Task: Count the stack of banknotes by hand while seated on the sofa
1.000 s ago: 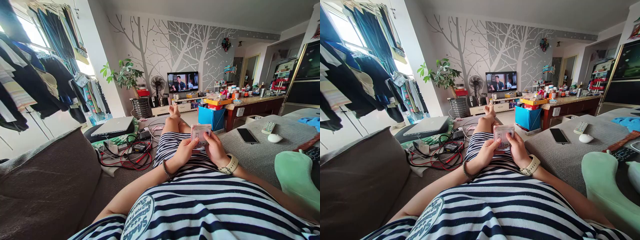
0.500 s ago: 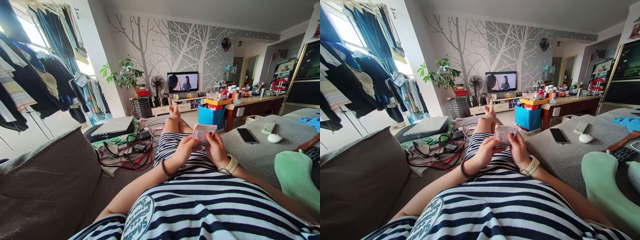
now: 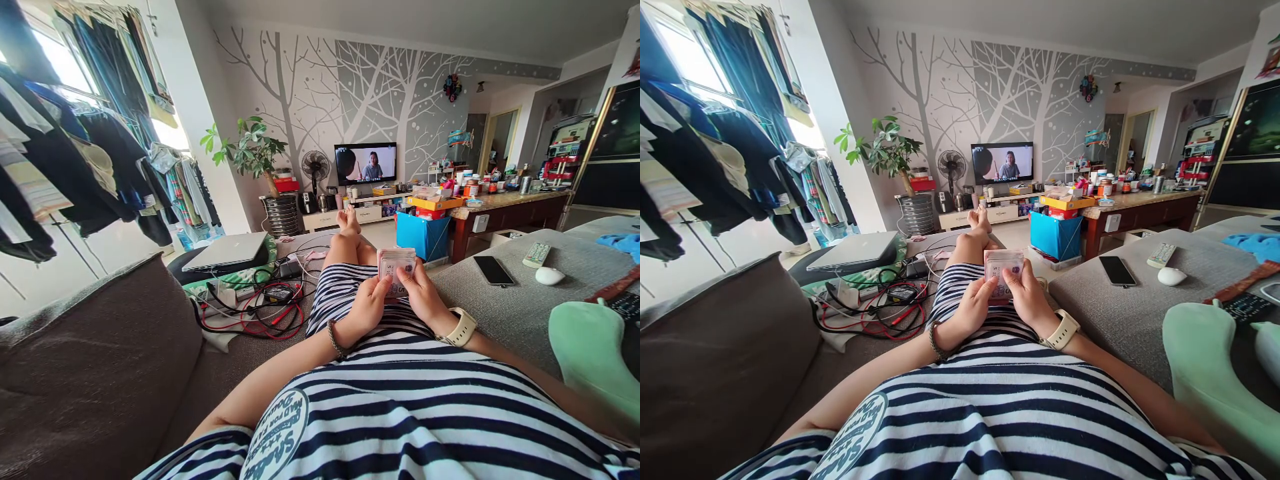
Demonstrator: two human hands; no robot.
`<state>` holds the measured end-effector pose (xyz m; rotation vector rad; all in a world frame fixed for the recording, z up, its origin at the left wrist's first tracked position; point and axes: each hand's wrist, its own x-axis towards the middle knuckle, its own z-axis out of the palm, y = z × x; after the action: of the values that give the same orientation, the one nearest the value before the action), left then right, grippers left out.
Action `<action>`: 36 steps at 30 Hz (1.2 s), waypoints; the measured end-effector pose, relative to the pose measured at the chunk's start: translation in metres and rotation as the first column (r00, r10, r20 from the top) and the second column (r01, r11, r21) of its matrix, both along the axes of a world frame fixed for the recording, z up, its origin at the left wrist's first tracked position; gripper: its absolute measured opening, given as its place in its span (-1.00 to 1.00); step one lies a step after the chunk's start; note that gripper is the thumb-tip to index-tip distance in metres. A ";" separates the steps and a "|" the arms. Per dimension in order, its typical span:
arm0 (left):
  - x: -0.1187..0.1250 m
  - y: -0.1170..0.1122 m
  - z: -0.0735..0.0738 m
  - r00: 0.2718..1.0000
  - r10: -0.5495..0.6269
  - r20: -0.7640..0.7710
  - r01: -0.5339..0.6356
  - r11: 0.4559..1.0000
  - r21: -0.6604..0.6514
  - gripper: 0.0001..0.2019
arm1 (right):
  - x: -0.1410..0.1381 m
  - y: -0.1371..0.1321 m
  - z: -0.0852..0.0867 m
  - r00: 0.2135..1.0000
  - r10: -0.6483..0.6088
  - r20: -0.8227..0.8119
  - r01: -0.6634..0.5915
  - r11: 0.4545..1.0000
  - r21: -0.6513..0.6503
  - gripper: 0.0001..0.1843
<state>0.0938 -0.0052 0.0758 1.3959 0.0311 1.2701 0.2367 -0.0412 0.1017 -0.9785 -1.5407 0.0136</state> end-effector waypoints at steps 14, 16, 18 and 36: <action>0.006 0.017 0.000 0.975 0.129 0.183 -0.110 0.988 -0.108 -0.69 | 0.001 -0.001 -0.014 0.792 -0.298 0.533 0.253 0.954 0.159 0.10; 0.005 0.013 0.002 0.982 0.072 0.176 -0.033 0.976 -0.217 -0.75 | 0.001 -0.002 -0.010 0.833 -0.263 0.486 0.214 0.965 0.153 -0.01; 0.003 0.008 0.005 0.983 0.023 0.182 0.038 0.945 -0.324 -0.79 | 0.003 -0.002 -0.005 0.908 -0.219 0.357 0.192 0.975 0.110 -0.14; -0.001 0.000 0.009 0.985 -0.006 0.170 0.088 0.874 -0.478 -0.83 | 0.004 -0.003 0.004 0.988 -0.149 0.033 0.146 0.986 0.079 -0.33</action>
<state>0.0931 -0.0055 0.0848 0.8510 0.1904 1.2267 0.2410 -0.0446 0.1054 -1.0346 -1.4898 -0.1683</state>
